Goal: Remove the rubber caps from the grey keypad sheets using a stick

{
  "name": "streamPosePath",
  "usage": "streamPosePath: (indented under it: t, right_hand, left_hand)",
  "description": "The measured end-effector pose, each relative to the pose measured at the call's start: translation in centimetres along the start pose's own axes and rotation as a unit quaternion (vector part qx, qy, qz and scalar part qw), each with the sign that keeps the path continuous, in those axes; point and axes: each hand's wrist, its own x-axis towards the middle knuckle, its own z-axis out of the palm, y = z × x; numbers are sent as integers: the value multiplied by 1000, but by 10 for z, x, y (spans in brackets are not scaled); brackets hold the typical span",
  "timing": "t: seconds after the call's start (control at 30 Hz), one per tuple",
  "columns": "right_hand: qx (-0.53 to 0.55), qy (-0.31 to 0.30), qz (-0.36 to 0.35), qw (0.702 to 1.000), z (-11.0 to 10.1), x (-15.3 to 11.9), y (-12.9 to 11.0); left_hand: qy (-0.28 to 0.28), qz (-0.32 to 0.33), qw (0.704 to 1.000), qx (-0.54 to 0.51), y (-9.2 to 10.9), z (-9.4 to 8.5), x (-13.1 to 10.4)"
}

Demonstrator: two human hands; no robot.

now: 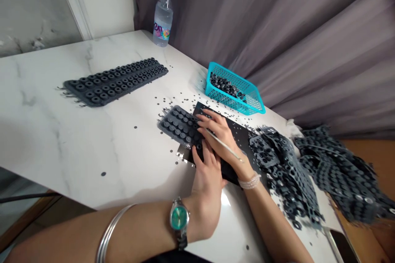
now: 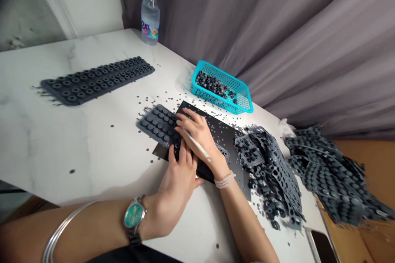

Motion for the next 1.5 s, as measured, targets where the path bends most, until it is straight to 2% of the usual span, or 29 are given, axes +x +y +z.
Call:
streamPosePath:
  t: [0.1, 0.27, 0.5, 0.63, 0.7, 0.83, 0.97, 1.07, 1.13, 1.2, 1.27, 1.33, 1.37, 1.43, 1.5]
  right_hand:
    - [-11, -33, -38, 999, -2, 0, -13]
    - [-38, -50, -38, 997, -3, 0, -16]
    - [-82, -64, -71, 992, -5, 6, -19]
    - [-97, -50, -81, 991, 1, 10, -15]
    - [-112, -12, -57, 992, 6, 11, -7]
    - [-137, 100, 78, 982, 11, 9, 16]
    - [-109, 110, 166, 974, 9, 3, 31]
    - [-91, 121, 187, 971, 5, 1, 34]
    - [-74, 142, 180, 971, 2, 4, 32]
    - [-55, 159, 171, 971, -1, 9, 29]
    - [-36, 166, 165, 972, -4, 15, 24]
    - [-22, 165, 156, 974, -5, 21, 17]
    - [-18, 161, 146, 976, -4, 23, 13]
    - [-19, 135, 107, 985, 2, 25, 5]
    - [-29, 96, 48, 994, 9, 25, -3]
  left_hand:
    - [-10, -1, 1000, -7, 1, 2, 2]
    - [-16, -20, 999, -32, 5, 9, 7]
    - [-26, 6, 1000, -15, -3, -4, 0]
    - [-27, -1, 999, -17, -4, -4, 0]
    - [-29, -3, 999, -20, -4, -4, 1]
    - [-47, 14, 999, -7, -6, -6, 0]
    - [-41, 34, 998, 39, -7, -10, -4]
    - [11, 68, 996, 52, -11, -17, -1]
    - [63, 83, 994, 23, -22, -27, 7]
    - [97, 87, 991, -23, -45, -41, 18]
    - [110, 76, 990, -47, -79, -55, 32]
    - [116, 35, 992, -45, -118, -62, 46]
    - [113, 13, 992, -50, -137, -63, 52]
    - [100, 19, 992, -79, -169, -56, 63]
    - [64, 26, 990, -120, -187, -44, 69]
